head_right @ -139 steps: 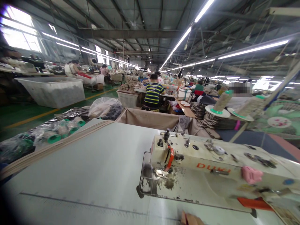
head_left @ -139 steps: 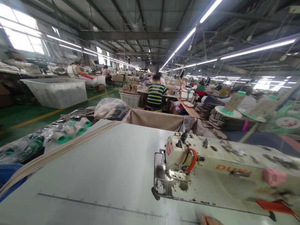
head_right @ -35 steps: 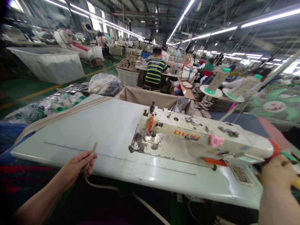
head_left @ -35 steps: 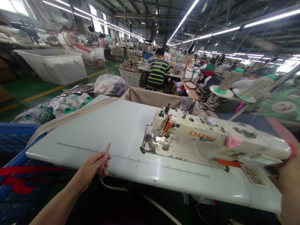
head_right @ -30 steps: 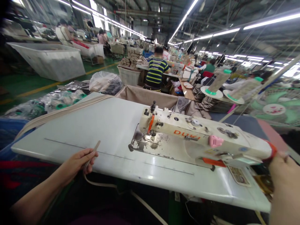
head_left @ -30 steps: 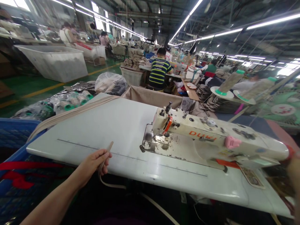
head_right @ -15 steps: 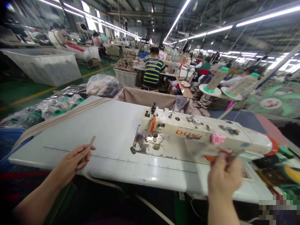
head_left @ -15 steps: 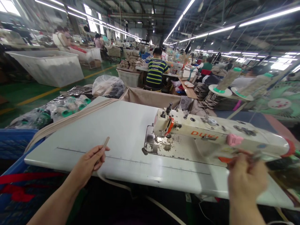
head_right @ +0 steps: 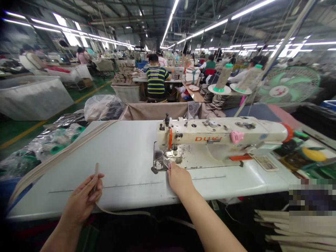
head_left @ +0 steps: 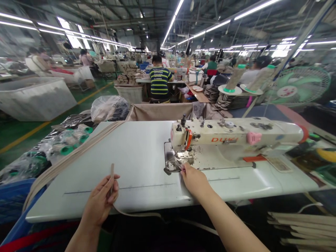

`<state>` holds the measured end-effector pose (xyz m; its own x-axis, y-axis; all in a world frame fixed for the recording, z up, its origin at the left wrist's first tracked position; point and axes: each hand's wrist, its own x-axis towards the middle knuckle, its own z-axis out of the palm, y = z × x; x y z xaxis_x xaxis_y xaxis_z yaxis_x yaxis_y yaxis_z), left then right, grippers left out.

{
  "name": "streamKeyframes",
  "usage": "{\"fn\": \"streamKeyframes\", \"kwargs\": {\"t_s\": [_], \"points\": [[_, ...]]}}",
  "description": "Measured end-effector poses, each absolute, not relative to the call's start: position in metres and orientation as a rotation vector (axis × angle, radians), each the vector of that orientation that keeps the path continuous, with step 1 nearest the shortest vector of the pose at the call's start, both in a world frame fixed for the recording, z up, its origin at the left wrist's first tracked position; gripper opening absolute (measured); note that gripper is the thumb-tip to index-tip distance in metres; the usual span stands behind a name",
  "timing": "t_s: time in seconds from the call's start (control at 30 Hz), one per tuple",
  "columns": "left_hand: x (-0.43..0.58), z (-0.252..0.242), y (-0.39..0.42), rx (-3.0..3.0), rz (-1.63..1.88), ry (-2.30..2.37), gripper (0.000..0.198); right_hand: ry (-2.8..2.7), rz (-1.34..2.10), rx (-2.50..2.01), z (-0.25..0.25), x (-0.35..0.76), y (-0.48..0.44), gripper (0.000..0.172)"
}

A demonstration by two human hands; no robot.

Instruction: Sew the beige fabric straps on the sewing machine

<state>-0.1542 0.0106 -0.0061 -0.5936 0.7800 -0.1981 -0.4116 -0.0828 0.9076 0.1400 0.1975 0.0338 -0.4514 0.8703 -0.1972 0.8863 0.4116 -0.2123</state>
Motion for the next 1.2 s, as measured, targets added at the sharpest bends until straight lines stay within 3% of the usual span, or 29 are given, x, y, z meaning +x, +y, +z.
{"fn": "streamKeyframes", "kwargs": {"t_s": [0.43, 0.77, 0.93, 1.2], "points": [[-0.158, -0.010, 0.008, 0.428, 1.821, 1.268, 0.035, 2.549, -0.307, 1.682, 0.032, 0.108, 0.209, 0.034], [-0.152, -0.008, 0.011, 0.474, 1.800, 1.335, 0.039, 2.835, -0.399, 1.098, 0.040, 0.113, 0.192, 0.021], [-0.139, -0.010, 0.024, 0.680, 1.677, 1.571, 0.044, 2.959, -0.669, 0.838, 0.041, 0.133, 0.176, 0.025], [-0.098, -0.011, 0.059, 1.358, 1.112, 2.225, 0.035, 2.971, -1.224, 1.031, 0.044, 0.178, 0.206, 0.023]]}}
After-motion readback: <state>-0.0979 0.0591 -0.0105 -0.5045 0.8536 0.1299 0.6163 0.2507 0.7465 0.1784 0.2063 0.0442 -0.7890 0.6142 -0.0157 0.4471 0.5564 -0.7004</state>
